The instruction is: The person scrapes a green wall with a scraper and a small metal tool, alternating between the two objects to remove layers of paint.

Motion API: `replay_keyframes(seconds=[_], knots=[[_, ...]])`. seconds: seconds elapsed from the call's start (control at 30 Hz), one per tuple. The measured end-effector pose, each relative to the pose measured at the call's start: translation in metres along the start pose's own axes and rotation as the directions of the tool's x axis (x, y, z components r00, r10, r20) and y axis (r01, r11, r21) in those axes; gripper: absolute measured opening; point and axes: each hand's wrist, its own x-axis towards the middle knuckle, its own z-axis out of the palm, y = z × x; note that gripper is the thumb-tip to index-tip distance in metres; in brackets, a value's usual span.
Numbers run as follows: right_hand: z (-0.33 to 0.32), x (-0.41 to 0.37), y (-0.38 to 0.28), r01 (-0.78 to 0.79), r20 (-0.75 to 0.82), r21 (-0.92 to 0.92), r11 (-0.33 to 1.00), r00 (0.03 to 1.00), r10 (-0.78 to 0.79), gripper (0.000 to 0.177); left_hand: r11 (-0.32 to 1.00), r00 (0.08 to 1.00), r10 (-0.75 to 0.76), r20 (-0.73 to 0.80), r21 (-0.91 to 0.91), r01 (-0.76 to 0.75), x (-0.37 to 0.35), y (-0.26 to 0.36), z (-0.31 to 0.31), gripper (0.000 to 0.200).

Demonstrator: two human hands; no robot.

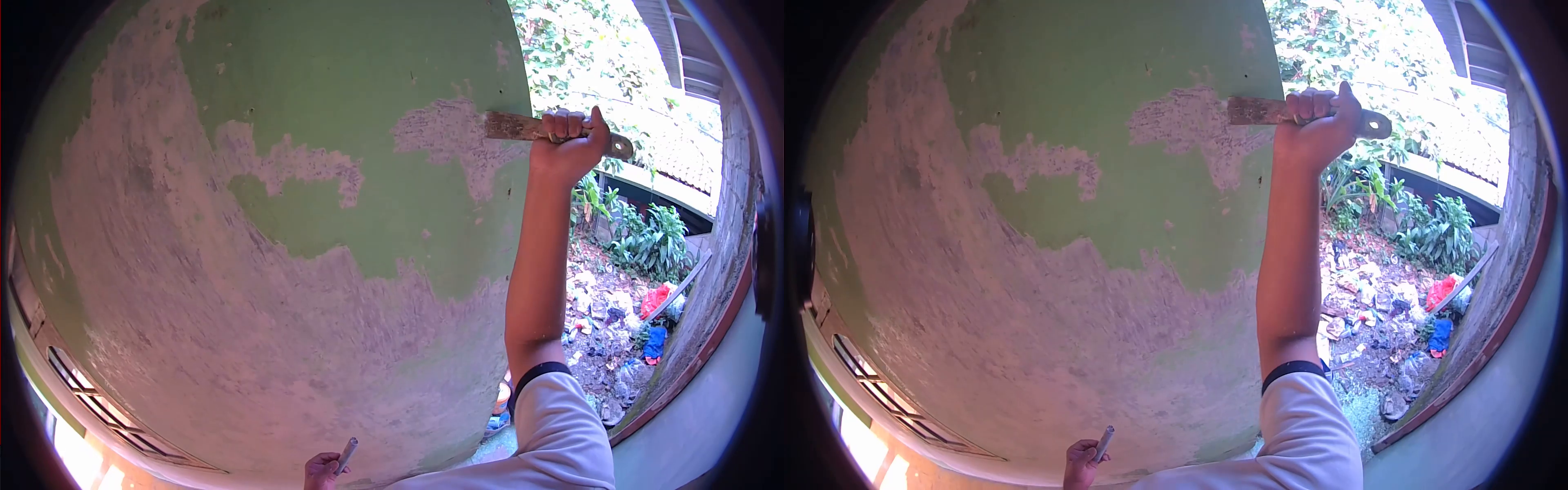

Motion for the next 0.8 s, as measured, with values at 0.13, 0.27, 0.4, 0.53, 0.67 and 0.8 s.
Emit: replay_keyframes(seconds=[0.13, 0.27, 0.4, 0.53, 0.67, 0.8], knots=[[-0.011, 0.012, -0.023, -0.054, 0.238, 0.158, 0.986, 0.971, 0.016, 0.029, 1.000, 0.998, -0.011, -0.063, 0.021, 0.012, -0.001, -0.002, 0.000, 0.030], [-0.011, 0.009, 0.000, 0.039, 0.026, 0.048, 0.998, 0.999, -0.040, 0.023, 1.000, 0.999, 0.004, -0.052, 0.018, -0.003, -0.003, 0.000, 0.008, 0.031], [-0.005, 0.005, -0.009, 0.016, 0.132, -0.001, 1.000, 0.991, -0.016, 0.029, 1.000, 0.997, -0.001, -0.078, 0.023, 0.003, 0.000, -0.006, 0.004, 0.031], [-0.008, 0.012, -0.024, 0.058, 0.119, 0.113, 0.992, 0.990, -0.071, 0.035, 0.999, 0.997, -0.029, -0.069, 0.034, 0.031, -0.001, -0.005, 0.004, 0.031], [0.008, -0.002, -0.002, -0.009, -0.007, -0.035, 0.999, 1.000, 0.008, 0.030, 0.999, 0.995, -0.042, -0.095, 0.031, 0.045, -0.002, -0.008, 0.003, 0.032], [-0.003, 0.009, -0.033, 0.020, 0.161, 0.181, 0.983, 0.986, -0.050, 0.030, 0.998, 0.995, -0.027, -0.097, 0.057, 0.032, -0.003, -0.007, 0.002, 0.031]])
